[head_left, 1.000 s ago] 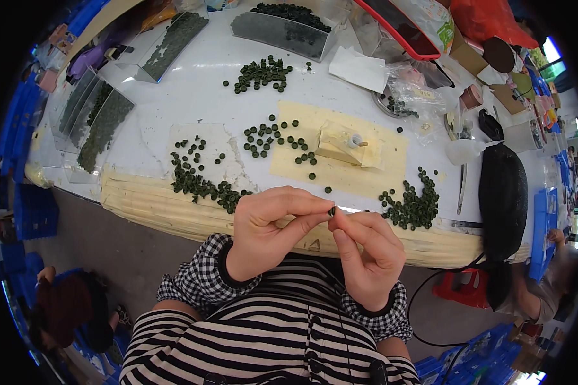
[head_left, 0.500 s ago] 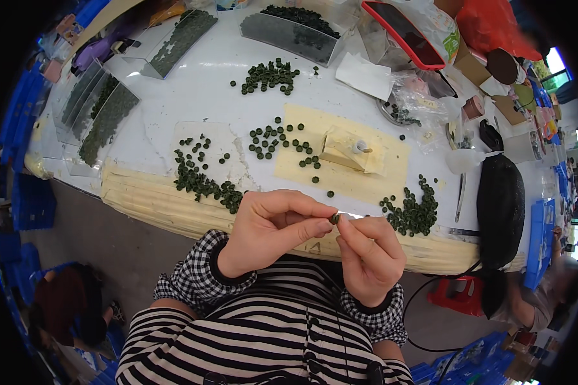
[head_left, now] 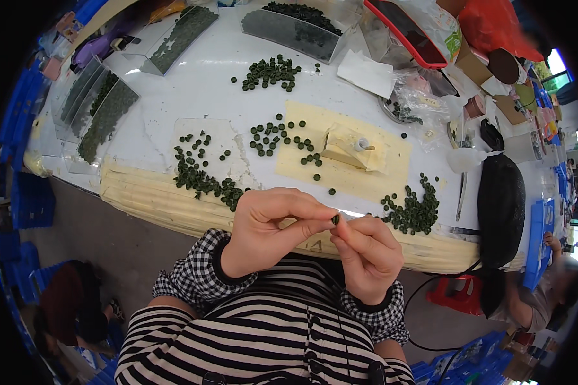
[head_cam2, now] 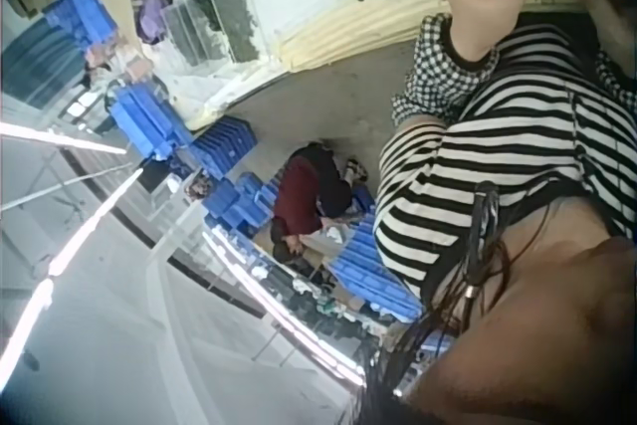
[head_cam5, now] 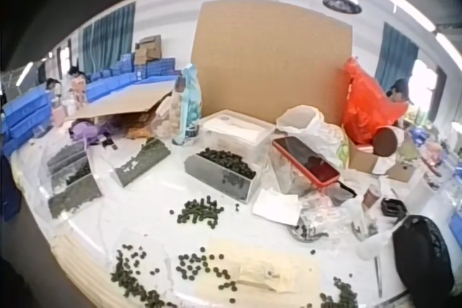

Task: Picking up small green plastic pieces and attaching them to a white mounting strip on a workbench.

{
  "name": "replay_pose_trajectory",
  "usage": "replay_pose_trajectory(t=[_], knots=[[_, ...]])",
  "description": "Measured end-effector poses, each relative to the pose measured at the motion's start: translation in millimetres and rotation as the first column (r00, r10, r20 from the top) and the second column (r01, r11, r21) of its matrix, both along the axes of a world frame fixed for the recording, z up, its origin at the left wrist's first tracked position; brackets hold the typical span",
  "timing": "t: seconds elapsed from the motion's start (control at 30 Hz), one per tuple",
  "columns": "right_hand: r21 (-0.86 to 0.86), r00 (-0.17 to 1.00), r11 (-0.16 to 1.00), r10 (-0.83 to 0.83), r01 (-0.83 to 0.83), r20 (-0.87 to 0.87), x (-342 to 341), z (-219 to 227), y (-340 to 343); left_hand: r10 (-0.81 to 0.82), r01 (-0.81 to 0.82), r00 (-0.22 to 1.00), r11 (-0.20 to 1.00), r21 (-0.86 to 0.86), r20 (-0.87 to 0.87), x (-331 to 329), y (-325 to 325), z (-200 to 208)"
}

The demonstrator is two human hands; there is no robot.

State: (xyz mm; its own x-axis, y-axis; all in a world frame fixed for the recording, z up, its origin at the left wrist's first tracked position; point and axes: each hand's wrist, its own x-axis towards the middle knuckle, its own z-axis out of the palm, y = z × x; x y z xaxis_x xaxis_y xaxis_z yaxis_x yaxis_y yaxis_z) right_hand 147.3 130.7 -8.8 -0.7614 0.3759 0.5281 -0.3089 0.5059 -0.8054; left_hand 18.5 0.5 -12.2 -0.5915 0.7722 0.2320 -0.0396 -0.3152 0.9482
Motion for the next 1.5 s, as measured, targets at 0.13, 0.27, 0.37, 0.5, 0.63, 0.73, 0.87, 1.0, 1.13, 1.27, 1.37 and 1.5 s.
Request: replay_pose_trajectory(t=[0.13,0.27,0.37,0.5,0.63,0.73,0.87,1.0,1.13,1.27,1.37,1.5], knots=[[0.113,1.000,0.993,-0.022,0.023,-0.012,-1.0,2.9,0.7,0.004,-0.009,0.992,0.999,-0.038,-0.129,-4.4,-2.0,3.5],[0.076,1.000,0.997,-0.004,0.004,-0.002,0.7,2.9,1.8,-0.014,0.009,0.961,1.000,-0.022,-0.277,-10.0,-1.8,8.1],[0.094,1.000,0.995,-0.014,0.014,-0.003,-0.4,3.6,1.7,-0.034,0.029,0.987,0.999,-0.034,-0.156,-8.4,-2.3,4.2],[0.140,0.999,0.990,-0.026,0.029,-0.021,-1.1,3.3,2.9,-0.024,0.021,0.995,0.999,-0.033,-0.096,-6.6,-1.5,3.5],[0.137,1.000,0.990,-0.018,0.020,-0.016,0.3,3.5,4.1,-0.011,0.003,0.961,1.000,-0.029,-0.275,-9.0,-1.0,7.7],[0.092,1.000,0.996,-0.002,0.004,-0.025,0.5,2.6,3.9,-0.006,-0.004,0.950,0.999,-0.033,-0.312,-8.6,-0.8,8.3],[0.089,0.999,0.996,-0.013,0.016,-0.031,-0.4,0.6,1.8,-0.014,0.011,0.994,1.000,-0.030,-0.109,-4.9,-1.2,4.6],[0.077,1.000,0.997,-0.006,0.006,0.006,2.5,2.4,1.1,-0.017,0.016,0.997,1.000,-0.020,-0.075,-5.3,-1.3,3.4],[0.117,0.999,0.993,-0.029,0.032,-0.026,0.2,0.8,1.7,-0.021,0.021,0.999,1.000,-0.017,-0.036,-4.2,-2.1,2.8],[0.108,1.000,0.994,-0.007,0.005,0.016,1.8,4.5,0.7,-0.026,0.026,1.000,1.000,-0.015,-0.005,-3.8,-2.7,3.8],[0.119,1.000,0.993,0.015,-0.014,-0.008,0.8,3.0,2.0,-0.038,0.039,0.999,0.999,-0.016,0.019,-3.6,-4.0,3.8],[0.122,1.000,0.992,0.021,-0.022,0.002,0.9,2.0,3.7,-0.056,0.056,0.998,0.998,-0.035,0.004,-5.1,-5.2,4.3]])
